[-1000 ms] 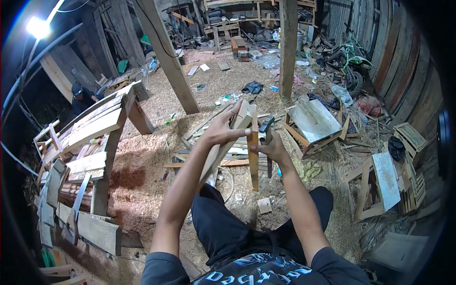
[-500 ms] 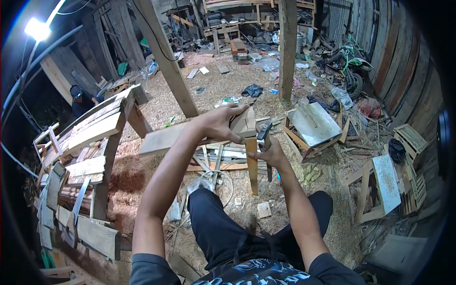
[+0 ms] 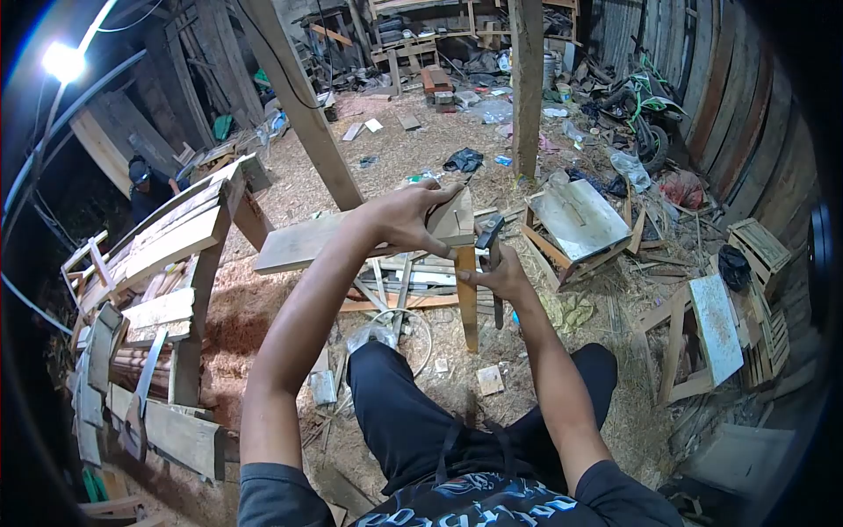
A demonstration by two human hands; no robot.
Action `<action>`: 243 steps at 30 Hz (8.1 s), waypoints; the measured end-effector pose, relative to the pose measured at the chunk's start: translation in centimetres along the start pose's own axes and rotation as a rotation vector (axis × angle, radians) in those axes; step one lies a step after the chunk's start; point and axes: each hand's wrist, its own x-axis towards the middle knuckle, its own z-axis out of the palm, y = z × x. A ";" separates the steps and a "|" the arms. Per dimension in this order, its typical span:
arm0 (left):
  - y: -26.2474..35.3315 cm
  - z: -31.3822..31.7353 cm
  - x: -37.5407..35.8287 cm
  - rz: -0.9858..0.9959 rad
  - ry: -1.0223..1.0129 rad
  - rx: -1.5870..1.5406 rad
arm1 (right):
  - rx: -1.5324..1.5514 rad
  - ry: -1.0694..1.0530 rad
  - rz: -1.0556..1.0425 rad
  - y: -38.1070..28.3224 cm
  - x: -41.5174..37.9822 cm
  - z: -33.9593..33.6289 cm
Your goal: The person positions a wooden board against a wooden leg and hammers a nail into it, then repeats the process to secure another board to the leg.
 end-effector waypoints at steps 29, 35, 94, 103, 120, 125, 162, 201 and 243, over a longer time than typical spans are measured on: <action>0.7 -0.5 0.8 0.157 0.005 0.099 | 0.132 0.378 0.016 -4.7 4.8 0.9; 1.0 -0.1 -0.7 0.067 0.123 0.224 | 0.220 0.407 -0.050 -6.4 4.0 1.4; -2.4 -2.7 -1.5 -0.121 -0.277 0.060 | -0.465 0.616 0.637 -24.8 -4.9 9.7; -4.9 -3.2 -2.6 -0.062 -0.162 -0.063 | -0.225 0.574 0.355 -8.0 1.4 6.9; -7.5 -3.4 0.1 0.069 -0.229 -0.057 | -0.104 0.136 0.363 -6.0 4.1 1.0; -7.6 -3.4 0.4 0.049 -0.227 -0.062 | -0.220 0.037 0.149 -6.0 6.5 -0.3; -3.5 -3.4 -0.1 -0.022 -0.261 0.079 | -0.355 -0.149 0.276 -9.9 5.9 -2.7; -1.5 -3.0 -3.0 -0.065 -0.272 0.099 | -0.614 0.304 0.568 -27.9 -12.5 11.8; -2.7 -3.1 -4.0 -0.114 -0.289 0.089 | -0.741 0.340 0.367 -28.2 -9.6 11.7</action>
